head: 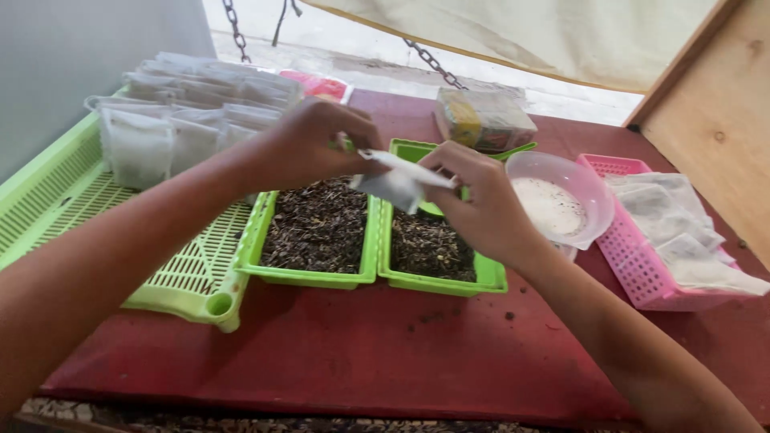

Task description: Filling small bags with tea leaves and weighing them on a digital scale

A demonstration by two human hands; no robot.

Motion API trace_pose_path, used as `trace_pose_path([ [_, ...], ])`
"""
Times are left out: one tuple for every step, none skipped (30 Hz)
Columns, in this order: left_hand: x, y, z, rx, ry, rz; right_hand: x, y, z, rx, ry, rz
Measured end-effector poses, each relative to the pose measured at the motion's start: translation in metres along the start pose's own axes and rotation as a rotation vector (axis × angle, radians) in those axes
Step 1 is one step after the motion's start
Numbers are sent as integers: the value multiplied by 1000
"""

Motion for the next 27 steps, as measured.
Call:
trace_pose_path([
  [11, -11, -1, 6, 5, -9, -11, 3, 3, 7, 6, 8],
  [19, -21, -2, 20, 40, 18, -24, 6, 7, 33, 56, 53],
  [28, -31, -3, 31, 75, 48, -36, 10, 12, 59, 106, 94],
  [39, -37, -8, 34, 81, 43, -45, 17, 20, 66, 110, 97],
  [47, -46, -10, 69, 102, 53, -53, 21, 32, 113, 117, 103],
  [54, -55, -13, 105, 122, 63, -63, 24, 43, 160, 125, 110],
  [62, -66, -6, 118, 122, 61, -71, 29, 47, 157, 135, 118],
  [70, -77, 4, 177, 170, 72, -81, 34, 53, 189, 114, 144],
  [80, -87, 14, 230, 222, 83, -90, 41, 59, 226, 90, 165],
  [87, -87, 6, 238, 225, 82, -99, 46, 62, 228, 98, 169],
  [92, -91, 5, 335, 329, 150, -112, 50, 63, 216, 71, 218],
  [98, -95, 4, 431, 433, 220, -124, 55, 65, 205, 44, 266],
  [105, -99, 8, 438, 435, 217, -132, 60, 69, 208, 49, 270],
  [112, -103, 12, 465, 464, 215, -142, 64, 73, 208, 33, 302],
  [119, -107, 17, 493, 494, 213, -153, 68, 77, 209, 17, 334],
  [124, -108, 18, 500, 496, 210, -162, 75, 81, 214, 23, 338],
  [130, -112, 26, 609, 528, 223, -174, 81, 77, 155, -73, 376],
  [136, -116, 33, 718, 558, 233, -185, 86, 74, 96, -168, 414],
  [141, -116, 36, 726, 561, 229, -194, 90, 76, 103, -162, 418],
  [144, -121, 43, 805, 551, 258, -203, 93, 75, 90, -209, 426],
  [147, -126, 50, 881, 536, 288, -212, 96, 73, 75, -258, 435],
  [150, -130, 58, 886, 536, 283, -221, 96, 71, 80, -256, 439],
  [153, -134, 68, 916, 512, 280, -229, 98, 70, 104, -248, 421],
  [156, -138, 77, 946, 488, 277, -236, 100, 68, 128, -240, 403],
  [157, -139, 71, 948, 493, 275, -241, 101, 71, 133, -236, 401],
  [157, -140, 66, 971, 400, 214, -246, 102, 74, 174, -296, 400],
  [156, -142, 61, 995, 306, 158, -252, 101, 78, 211, -352, 399],
])
Point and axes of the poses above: each hand's wrist, its own y-axis towards the middle knuckle, its own x-axis out of the back of the hand, z = x × y, the point moved 7 cm from there along y, towards the middle knuckle, and after that the axes turned 6 degrees about -z, right-handed, at the moved point
